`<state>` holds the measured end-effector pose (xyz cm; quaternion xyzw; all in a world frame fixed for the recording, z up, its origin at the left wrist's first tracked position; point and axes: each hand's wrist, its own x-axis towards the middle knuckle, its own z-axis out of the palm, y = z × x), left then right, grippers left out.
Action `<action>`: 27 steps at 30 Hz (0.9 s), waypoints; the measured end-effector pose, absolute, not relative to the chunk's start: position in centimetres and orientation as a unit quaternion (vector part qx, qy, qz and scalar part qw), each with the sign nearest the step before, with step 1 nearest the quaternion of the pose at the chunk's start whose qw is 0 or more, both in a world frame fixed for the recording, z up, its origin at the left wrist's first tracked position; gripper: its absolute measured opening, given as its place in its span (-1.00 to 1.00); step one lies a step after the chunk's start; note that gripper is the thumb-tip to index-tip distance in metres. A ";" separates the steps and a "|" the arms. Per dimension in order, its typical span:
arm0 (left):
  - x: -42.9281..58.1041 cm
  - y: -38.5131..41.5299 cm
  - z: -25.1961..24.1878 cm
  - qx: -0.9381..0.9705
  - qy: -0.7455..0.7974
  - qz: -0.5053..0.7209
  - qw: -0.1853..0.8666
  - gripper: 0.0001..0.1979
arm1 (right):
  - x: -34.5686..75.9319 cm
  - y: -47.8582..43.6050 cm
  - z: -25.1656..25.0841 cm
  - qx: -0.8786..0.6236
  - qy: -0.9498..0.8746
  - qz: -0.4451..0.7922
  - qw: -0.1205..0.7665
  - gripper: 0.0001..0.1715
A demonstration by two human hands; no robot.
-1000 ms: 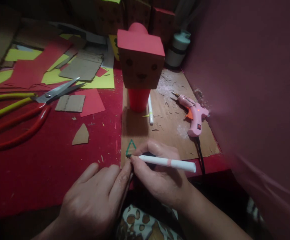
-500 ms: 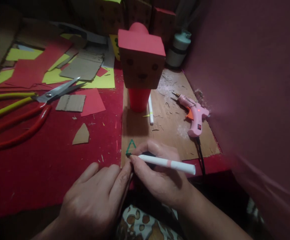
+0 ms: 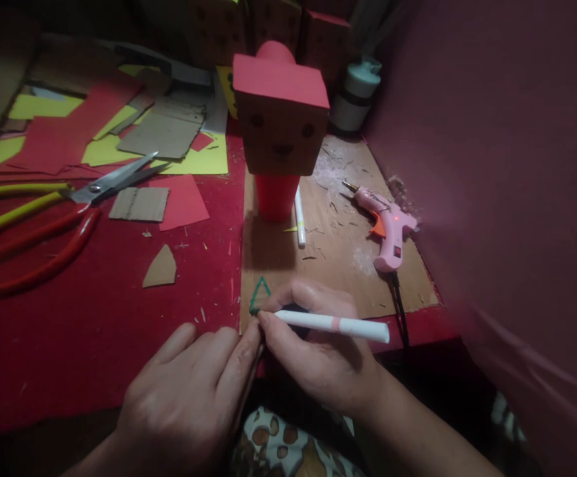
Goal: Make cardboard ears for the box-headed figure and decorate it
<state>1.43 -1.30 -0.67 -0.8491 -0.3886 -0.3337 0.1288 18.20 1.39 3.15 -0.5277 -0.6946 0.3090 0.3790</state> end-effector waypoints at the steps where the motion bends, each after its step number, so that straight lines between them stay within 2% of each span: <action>1: 1.4 -1.3 -0.6 -0.851 -0.387 -0.331 0.128 -0.77 | 18.2 1.4 3.2 -0.532 -0.690 0.309 0.381 -0.83; 27: 1.3 -1.2 -0.5 -0.858 -0.384 -0.316 0.125 -0.74 | 18.2 1.4 3.1 -0.539 -0.670 0.335 0.385 -0.81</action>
